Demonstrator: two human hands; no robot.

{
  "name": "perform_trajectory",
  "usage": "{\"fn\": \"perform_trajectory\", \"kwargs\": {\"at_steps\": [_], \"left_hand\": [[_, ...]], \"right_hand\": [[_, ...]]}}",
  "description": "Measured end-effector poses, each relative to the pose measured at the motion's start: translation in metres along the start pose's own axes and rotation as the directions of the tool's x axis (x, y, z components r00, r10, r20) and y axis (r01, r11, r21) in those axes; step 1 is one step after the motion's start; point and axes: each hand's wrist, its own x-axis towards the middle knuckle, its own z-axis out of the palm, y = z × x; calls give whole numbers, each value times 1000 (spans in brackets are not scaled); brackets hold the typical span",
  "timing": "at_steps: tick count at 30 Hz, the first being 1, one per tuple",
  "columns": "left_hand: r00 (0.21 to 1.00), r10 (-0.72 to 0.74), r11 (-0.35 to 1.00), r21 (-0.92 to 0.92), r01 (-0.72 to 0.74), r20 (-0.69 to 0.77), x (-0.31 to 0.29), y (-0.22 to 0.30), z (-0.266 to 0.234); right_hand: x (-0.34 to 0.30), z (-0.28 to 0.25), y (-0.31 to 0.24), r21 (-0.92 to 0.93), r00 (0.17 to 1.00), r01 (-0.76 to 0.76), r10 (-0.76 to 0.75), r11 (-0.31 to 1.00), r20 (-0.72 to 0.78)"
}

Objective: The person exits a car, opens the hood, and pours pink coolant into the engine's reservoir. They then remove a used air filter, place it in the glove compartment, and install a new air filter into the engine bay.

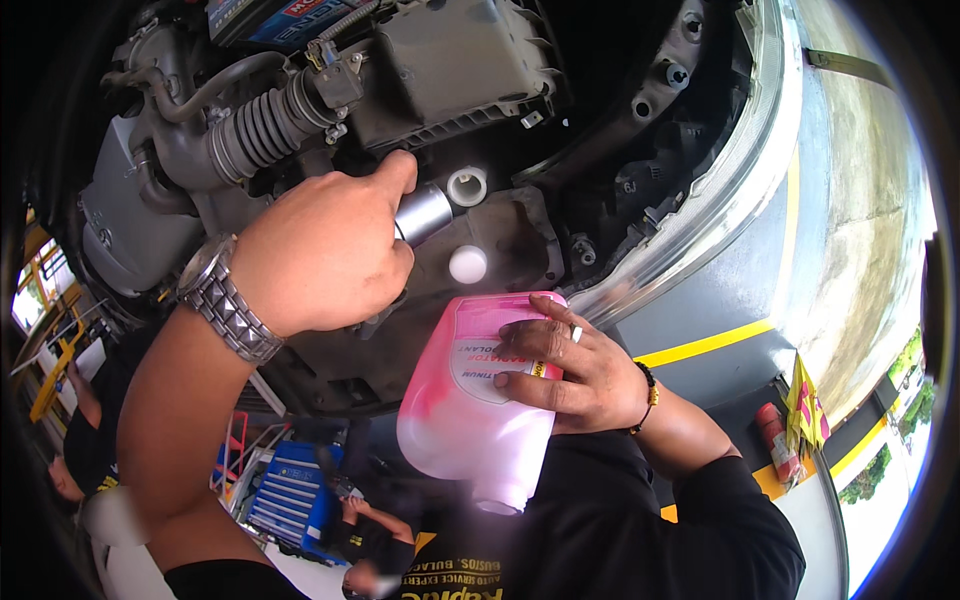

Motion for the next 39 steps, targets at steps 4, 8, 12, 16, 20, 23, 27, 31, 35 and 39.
{"fn": "perform_trajectory", "kwargs": {"at_steps": [4, 8, 12, 16, 20, 23, 27, 31, 35, 39], "left_hand": [[963, -120, 986, -83, 143, 242, 29, 8, -21], [875, -214, 960, -74, 271, 435, 51, 12, -30], [795, -315, 911, -70, 406, 519, 73, 32, -34], [849, -228, 954, -63, 292, 478, 89, 21, -23], [793, -362, 894, -58, 444, 490, 100, 30, -23], [806, -303, 905, -112, 411, 508, 106, 27, -22], [808, -264, 887, -197, 418, 527, 102, 23, -19], [846, -166, 863, -341, 373, 506, 87, 8, -9], [873, -80, 734, -564, 379, 481, 76, -6, 6], [901, -145, 601, -687, 408, 408, 63, 5, 3]], "right_hand": [[-1, -3, 5, 18, 1000, 28, -27, 999, -4], [-1, -3, 8, 60, 998, 56, -55, 997, -13], [-1, -7, 10, 60, 999, 43, -42, 997, -21], [-2, -5, 13, 44, 997, 70, -68, 997, -40], [-2, -8, 16, 61, 996, 86, -85, 994, -11], [2, -12, 19, 55, 994, 109, -109, 993, -5], [6, -12, 19, 65, 996, 93, -92, 994, -20], [8, -12, 21, 59, 994, 98, -101, 993, 44], [8, -8, 26, 89, 989, 134, -138, 987, 44], [10, -6, 31, 130, 990, 135, -137, 982, 9]]}}
